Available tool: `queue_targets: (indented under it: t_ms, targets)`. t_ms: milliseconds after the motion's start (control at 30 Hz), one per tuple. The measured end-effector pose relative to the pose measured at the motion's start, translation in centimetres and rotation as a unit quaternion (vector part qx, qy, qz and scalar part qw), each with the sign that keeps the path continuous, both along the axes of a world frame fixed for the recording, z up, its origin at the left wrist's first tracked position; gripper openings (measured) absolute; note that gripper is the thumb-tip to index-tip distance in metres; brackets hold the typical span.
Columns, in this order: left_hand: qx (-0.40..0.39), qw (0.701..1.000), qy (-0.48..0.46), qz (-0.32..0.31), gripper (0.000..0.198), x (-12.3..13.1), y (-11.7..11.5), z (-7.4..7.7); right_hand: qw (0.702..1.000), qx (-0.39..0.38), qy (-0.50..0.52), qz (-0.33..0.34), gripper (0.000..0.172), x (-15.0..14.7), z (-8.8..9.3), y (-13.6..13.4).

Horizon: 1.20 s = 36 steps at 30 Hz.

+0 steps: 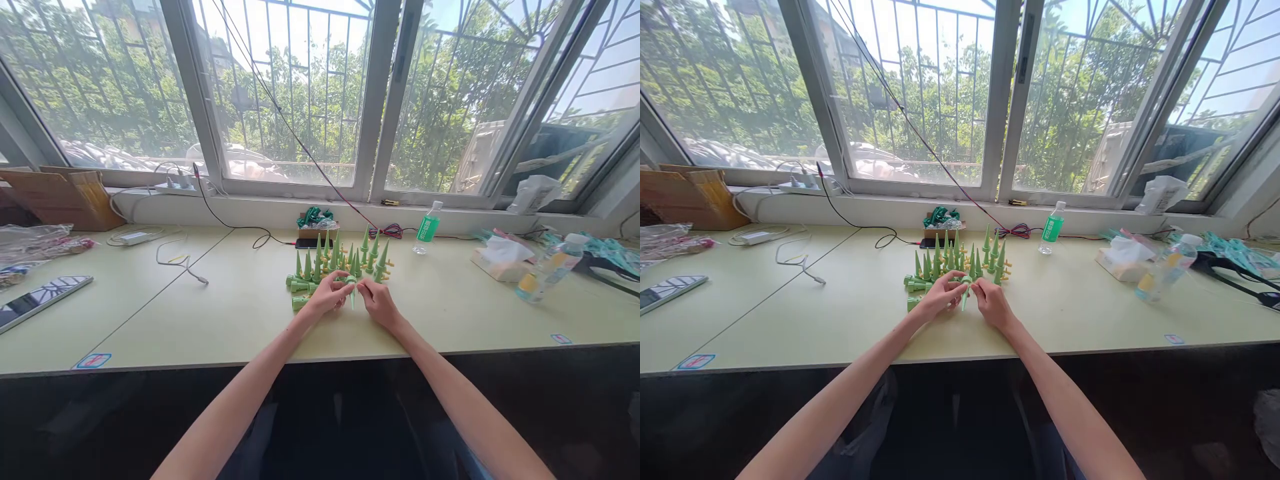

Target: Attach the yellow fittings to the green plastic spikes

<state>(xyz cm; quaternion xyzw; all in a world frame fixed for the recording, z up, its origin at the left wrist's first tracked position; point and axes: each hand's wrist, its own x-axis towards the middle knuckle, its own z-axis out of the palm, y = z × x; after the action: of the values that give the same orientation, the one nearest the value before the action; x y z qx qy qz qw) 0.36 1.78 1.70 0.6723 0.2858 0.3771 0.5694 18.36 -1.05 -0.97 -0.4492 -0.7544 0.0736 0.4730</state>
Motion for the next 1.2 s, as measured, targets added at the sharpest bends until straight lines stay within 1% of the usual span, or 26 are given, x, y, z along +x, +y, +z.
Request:
queue_targets:
  t_ms: [267,400,500,600,733,900,1067,1200]
  targets:
    - [0.072,0.997,0.02,0.015,0.053,0.01,-0.18,-0.03,1.0,-0.005,0.006,0.001,0.035,-0.14,-0.1,0.1]
    - [0.079,0.996,0.022,0.033,0.054,0.17,-0.09,-0.14,1.0,0.005,0.007,-0.013,0.034,-0.24,-0.08,0.09]
    - [0.063,0.997,0.019,0.049,0.057,0.36,-0.03,-0.17,0.999,0.023,0.009,-0.033,0.033,-0.23,-0.01,0.07]
    - [0.048,0.997,0.002,0.059,0.052,0.52,0.1,-0.1,0.998,0.04,0.018,-0.048,0.032,-0.18,0.05,0.1]
    - [0.003,0.998,-0.024,0.049,0.053,0.62,0.34,0.14,0.997,0.055,0.025,-0.051,0.029,-0.17,0.18,0.03]
    - [-0.065,0.998,-0.01,0.017,0.058,0.64,0.39,0.14,0.999,0.042,0.013,-0.012,0.032,-0.37,0.44,-0.29]
    - [-0.065,0.998,0.023,-0.009,0.068,0.63,0.56,-0.51,0.998,0.05,0.019,0.013,0.03,-0.42,0.47,-0.38]
    - [-0.089,0.996,0.017,-0.022,0.068,0.48,0.58,-0.64,0.998,0.049,0.022,0.019,0.028,-0.36,0.44,-0.4]
